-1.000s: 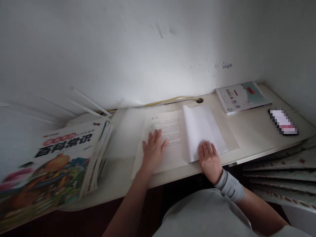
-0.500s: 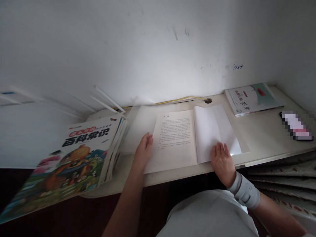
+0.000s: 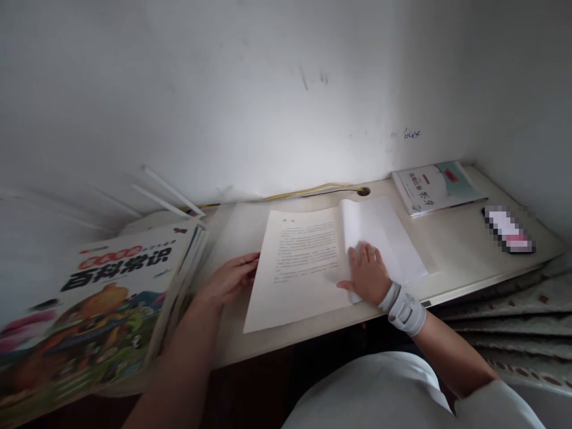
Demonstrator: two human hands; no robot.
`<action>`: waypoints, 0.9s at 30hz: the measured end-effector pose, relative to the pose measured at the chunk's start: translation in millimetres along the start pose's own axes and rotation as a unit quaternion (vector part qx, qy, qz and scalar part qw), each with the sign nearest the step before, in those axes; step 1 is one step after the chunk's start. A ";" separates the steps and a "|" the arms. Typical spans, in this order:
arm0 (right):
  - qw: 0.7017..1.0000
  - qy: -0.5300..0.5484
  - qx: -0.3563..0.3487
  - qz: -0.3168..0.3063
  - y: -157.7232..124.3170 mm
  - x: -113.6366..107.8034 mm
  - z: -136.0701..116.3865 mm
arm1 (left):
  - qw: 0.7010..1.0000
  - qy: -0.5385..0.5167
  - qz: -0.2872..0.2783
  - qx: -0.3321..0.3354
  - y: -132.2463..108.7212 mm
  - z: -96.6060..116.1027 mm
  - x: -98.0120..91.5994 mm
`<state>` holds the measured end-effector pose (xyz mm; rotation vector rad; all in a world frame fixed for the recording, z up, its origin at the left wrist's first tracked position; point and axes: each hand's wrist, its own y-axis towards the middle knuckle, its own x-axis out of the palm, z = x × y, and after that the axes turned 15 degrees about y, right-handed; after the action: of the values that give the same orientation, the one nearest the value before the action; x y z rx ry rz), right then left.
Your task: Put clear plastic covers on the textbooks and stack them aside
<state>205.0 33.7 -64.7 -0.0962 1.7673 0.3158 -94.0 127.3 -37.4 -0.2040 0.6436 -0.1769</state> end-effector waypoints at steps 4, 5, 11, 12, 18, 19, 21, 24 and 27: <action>1.000 0.009 0.004 0.016 -3.5 2.9 2.2 | 0.997 0.007 -0.034 0.065 1.0 3.6 10.3; 1.000 0.015 0.003 0.015 -2.8 1.2 4.2 | 0.993 0.058 -0.001 0.099 1.2 2.5 13.6; 1.000 0.011 0.001 0.018 6.6 -5.0 31.0 | 0.909 0.374 0.088 0.164 -4.6 -24.7 32.6; 1.000 0.009 -0.002 0.015 6.4 -4.3 36.3 | 0.899 0.401 0.076 0.157 -6.0 -29.2 33.9; 0.999 -0.012 -0.028 0.012 -2.9 -2.2 56.6 | 0.856 0.502 0.029 0.116 -8.5 -29.8 32.9; 0.999 -0.016 -0.029 0.011 -3.8 -3.1 57.7 | 0.854 0.507 0.028 0.114 -8.7 -27.8 32.8; 0.999 -0.021 -0.025 0.003 -4.1 -5.8 57.7 | 0.849 0.516 0.028 0.112 -8.9 -25.4 32.9; 0.999 -0.020 -0.033 -0.017 -1.2 -9.4 54.9 | 0.844 0.525 0.029 0.108 -8.1 -27.4 32.0; 0.999 -0.015 -0.045 -0.022 3.0 -10.5 55.1 | 0.843 0.525 0.035 0.107 -6.8 -32.7 30.0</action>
<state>258.7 50.0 -64.4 -0.1926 1.7188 0.3634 -91.0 109.6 -78.5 0.1651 1.7192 -0.2885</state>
